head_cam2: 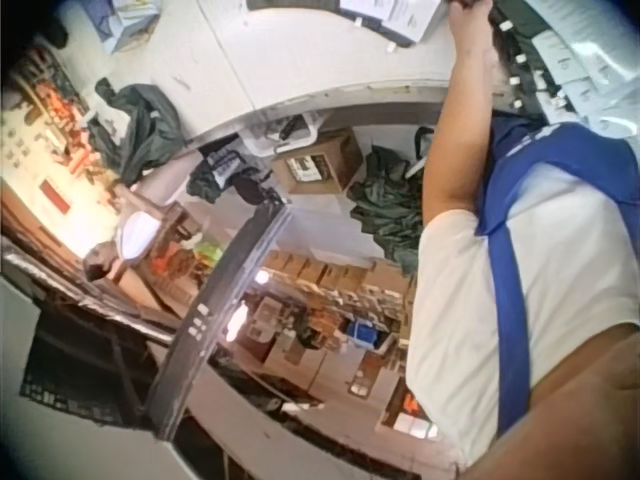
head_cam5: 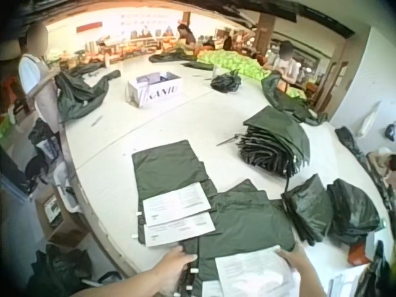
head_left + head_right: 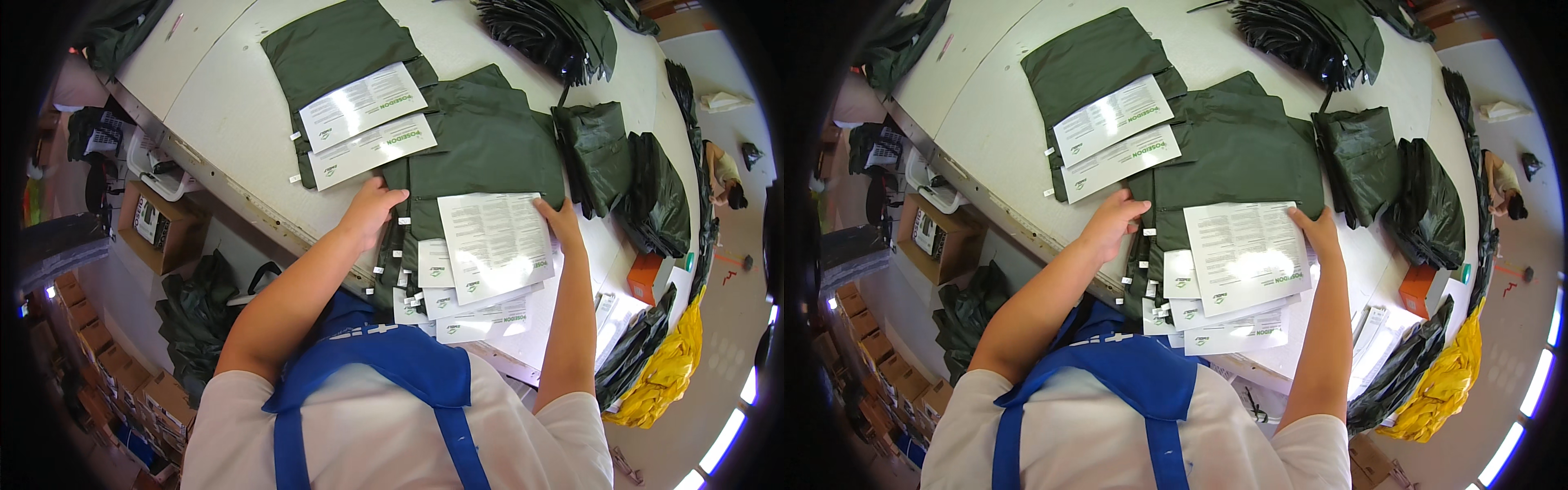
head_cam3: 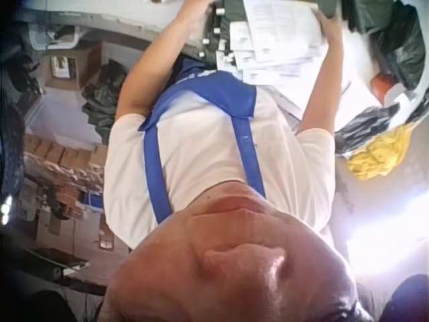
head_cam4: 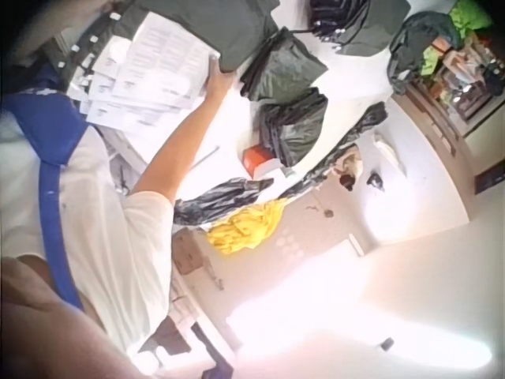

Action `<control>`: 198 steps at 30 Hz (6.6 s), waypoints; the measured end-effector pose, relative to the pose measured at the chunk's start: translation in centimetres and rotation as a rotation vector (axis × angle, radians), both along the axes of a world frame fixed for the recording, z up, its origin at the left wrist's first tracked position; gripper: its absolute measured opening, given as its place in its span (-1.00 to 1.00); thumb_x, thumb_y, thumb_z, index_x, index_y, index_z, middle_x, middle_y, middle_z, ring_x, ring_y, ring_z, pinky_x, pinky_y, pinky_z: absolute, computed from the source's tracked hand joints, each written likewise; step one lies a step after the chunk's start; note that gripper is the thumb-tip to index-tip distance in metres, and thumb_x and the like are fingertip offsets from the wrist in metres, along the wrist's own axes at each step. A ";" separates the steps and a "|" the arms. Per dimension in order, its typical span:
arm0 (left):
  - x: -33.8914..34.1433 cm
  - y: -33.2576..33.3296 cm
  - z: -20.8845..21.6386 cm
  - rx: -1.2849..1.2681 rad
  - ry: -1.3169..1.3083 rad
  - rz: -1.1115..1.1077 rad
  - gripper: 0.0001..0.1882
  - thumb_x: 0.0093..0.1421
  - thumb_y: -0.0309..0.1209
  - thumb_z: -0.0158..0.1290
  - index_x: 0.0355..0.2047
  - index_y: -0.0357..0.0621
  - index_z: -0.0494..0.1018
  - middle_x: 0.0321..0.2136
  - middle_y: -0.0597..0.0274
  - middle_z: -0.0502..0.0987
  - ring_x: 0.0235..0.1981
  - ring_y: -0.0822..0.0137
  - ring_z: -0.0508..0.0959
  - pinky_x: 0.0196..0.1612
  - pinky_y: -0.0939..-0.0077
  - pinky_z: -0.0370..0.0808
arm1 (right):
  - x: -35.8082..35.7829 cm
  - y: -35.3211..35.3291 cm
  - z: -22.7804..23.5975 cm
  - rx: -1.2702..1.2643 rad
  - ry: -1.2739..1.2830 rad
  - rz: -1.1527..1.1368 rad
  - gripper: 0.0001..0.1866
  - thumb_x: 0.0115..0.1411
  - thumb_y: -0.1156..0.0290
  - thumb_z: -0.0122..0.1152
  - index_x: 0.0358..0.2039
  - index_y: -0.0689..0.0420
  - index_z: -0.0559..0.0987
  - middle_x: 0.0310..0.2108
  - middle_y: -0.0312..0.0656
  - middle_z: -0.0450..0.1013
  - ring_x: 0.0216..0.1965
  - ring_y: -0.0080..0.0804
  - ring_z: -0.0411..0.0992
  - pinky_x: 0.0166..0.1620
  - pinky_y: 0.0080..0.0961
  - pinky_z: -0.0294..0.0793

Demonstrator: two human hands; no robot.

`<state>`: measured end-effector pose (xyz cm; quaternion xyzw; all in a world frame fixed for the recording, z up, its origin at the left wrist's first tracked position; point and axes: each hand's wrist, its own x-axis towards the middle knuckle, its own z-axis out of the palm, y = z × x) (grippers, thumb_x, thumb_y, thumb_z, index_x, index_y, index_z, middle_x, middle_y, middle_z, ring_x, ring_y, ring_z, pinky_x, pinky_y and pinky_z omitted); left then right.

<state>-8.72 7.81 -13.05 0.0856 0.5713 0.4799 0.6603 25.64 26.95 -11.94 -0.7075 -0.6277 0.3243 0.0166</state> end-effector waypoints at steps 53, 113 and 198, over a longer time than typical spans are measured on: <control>-20.0 4.9 -1.6 -0.082 0.896 0.128 -0.25 -0.02 -0.53 0.19 0.17 -0.19 0.10 0.00 -0.05 0.36 0.02 0.03 0.39 0.08 0.17 0.35 | 5.2 7.4 1.4 0.565 0.229 -1.100 -0.13 -0.04 -0.17 0.32 0.04 0.33 0.40 0.10 0.12 0.30 0.15 -0.10 0.23 0.09 -0.32 0.31; 17.6 -9.6 1.2 0.038 -0.091 -1.151 -0.65 0.17 -0.27 0.06 -0.14 -0.27 0.38 -0.28 0.17 0.48 -0.26 0.38 0.49 -0.21 0.54 0.43 | 0.3 -26.6 4.0 0.035 -0.351 0.426 0.38 -0.38 -0.07 0.49 0.26 0.43 -0.12 0.02 0.21 0.24 -0.03 0.13 0.34 0.04 -0.04 0.28; 18.7 -7.6 -1.5 1.072 1.473 -1.343 -0.38 0.11 -0.05 0.06 0.19 0.18 0.28 0.29 0.21 0.10 0.26 0.08 0.14 0.26 0.00 0.05 | 15.2 -28.3 3.3 0.125 0.321 -0.549 -0.31 -0.23 0.45 0.30 -0.01 0.32 0.30 -0.19 0.07 0.47 -0.17 -0.16 0.46 -0.04 -0.40 0.39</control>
